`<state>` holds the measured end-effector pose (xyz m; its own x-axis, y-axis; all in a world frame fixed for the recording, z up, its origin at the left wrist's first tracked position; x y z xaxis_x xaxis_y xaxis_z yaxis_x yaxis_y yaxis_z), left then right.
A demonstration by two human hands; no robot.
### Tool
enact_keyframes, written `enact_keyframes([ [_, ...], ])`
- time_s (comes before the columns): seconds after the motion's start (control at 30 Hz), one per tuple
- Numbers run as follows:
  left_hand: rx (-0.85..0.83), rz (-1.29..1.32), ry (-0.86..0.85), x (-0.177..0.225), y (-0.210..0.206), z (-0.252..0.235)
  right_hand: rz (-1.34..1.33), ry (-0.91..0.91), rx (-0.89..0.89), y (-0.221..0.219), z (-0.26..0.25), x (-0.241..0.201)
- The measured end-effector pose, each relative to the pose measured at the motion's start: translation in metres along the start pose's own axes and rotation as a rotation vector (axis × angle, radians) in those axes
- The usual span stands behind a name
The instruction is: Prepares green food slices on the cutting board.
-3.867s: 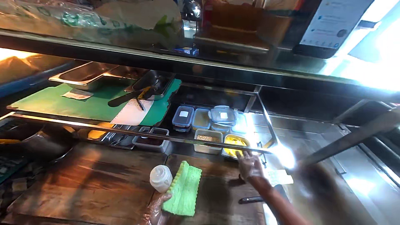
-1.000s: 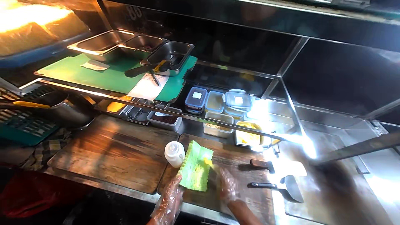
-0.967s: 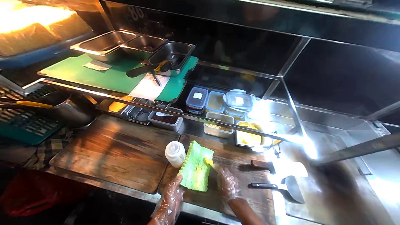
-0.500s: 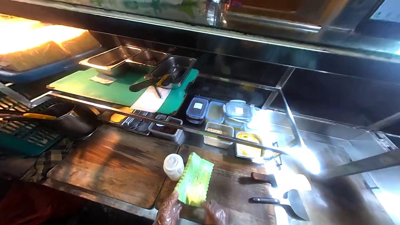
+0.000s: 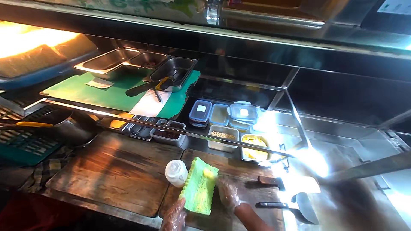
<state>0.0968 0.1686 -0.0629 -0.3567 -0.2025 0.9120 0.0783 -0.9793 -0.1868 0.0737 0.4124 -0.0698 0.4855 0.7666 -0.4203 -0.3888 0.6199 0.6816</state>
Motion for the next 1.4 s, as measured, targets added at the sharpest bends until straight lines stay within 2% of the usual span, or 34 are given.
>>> enact_keyframes([
  [0.07, -0.013, -0.003, -0.009, 0.001, 0.001, -0.002, -0.382, 0.056, -0.117, -0.011, 0.007, 0.006],
  [0.1, -0.011, -0.002, -0.001, 0.001, 0.001, -0.002, -0.600, -0.010, -0.151, -0.010, 0.005, 0.009],
  [0.13, -0.010, -0.006, -0.002, 0.001, 0.001, -0.003, -0.717, -0.094, -0.112, -0.005, 0.000, 0.012],
  [0.17, -0.009, -0.008, -0.004, 0.000, 0.000, -0.004, -0.677, -0.142, -0.024, 0.002, -0.007, 0.014],
  [0.23, -0.019, -0.007, -0.008, -0.001, -0.001, -0.006, -0.210, -0.163, 0.087, 0.013, 0.003, 0.007],
  [0.27, -0.028, -0.003, -0.003, -0.001, 0.001, -0.006, 0.021, -0.147, 0.092, 0.008, 0.017, 0.003],
  [0.3, -0.037, -0.003, 0.005, -0.002, 0.004, -0.005, 0.119, -0.133, 0.065, -0.002, 0.032, 0.002],
  [0.37, -0.035, 0.009, 0.006, -0.003, 0.003, -0.008, 0.045, -0.130, 0.030, -0.005, 0.050, -0.004],
  [0.43, -0.044, 0.008, 0.000, -0.003, 0.003, -0.009, -0.055, -0.138, 0.070, -0.002, 0.032, -0.003],
  [0.5, -0.030, -0.029, -0.011, -0.002, 0.001, -0.007, 0.050, -0.172, 0.069, 0.003, 0.007, -0.004],
  [0.57, 0.002, -0.098, -0.022, 0.003, -0.001, -0.010, 0.063, -0.107, 0.066, -0.003, 0.008, -0.006],
  [0.67, -0.009, -0.105, -0.008, 0.004, 0.001, -0.011, -0.311, 0.016, -0.061, -0.006, 0.012, -0.007],
  [0.77, -0.018, -0.083, -0.005, 0.006, 0.001, -0.009, -0.633, -0.145, -0.035, 0.013, -0.026, -0.004],
  [0.8, -0.035, -0.089, -0.002, 0.006, 0.002, -0.007, -0.598, -0.179, 0.025, 0.019, -0.033, -0.004],
  [0.83, -0.048, -0.097, 0.006, 0.008, 0.002, -0.007, -0.439, -0.177, 0.074, 0.026, -0.031, -0.008],
  [0.9, -0.053, -0.114, 0.038, 0.010, 0.004, -0.005, 0.028, -0.137, 0.090, 0.029, -0.007, -0.020],
  [0.97, -0.048, -0.106, 0.037, 0.007, 0.005, -0.005, 0.197, -0.113, 0.090, 0.013, 0.010, -0.013],
  [1.1, -0.074, -0.049, 0.003, 0.001, 0.009, -0.011, -0.031, -0.068, 0.016, -0.016, 0.071, -0.009],
  [1.2, -0.098, -0.028, -0.002, 0.001, 0.010, -0.012, -0.161, -0.087, 0.071, -0.022, 0.070, -0.007],
  [1.27, -0.082, -0.057, -0.007, -0.001, 0.008, -0.011, -0.077, -0.113, 0.159, -0.025, 0.059, -0.002],
  [1.33, -0.075, -0.109, -0.014, 0.001, 0.008, -0.012, 0.044, -0.040, 0.202, -0.041, 0.087, -0.002],
  [1.4, -0.069, -0.117, -0.010, 0.004, 0.006, -0.013, 0.081, 0.009, 0.149, -0.054, 0.118, -0.003],
])
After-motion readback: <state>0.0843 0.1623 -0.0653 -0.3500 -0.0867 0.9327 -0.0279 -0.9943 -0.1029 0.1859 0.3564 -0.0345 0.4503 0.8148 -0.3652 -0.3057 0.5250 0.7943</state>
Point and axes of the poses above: each hand's wrist, its own z-axis away from the middle knuckle, its own y-axis out of the back of the hand, x = y × z, the point moved 2 cm from there along -z, towards the middle knuckle, and after that the axes turned 12 degrees about -y, right-handed, at the moved point
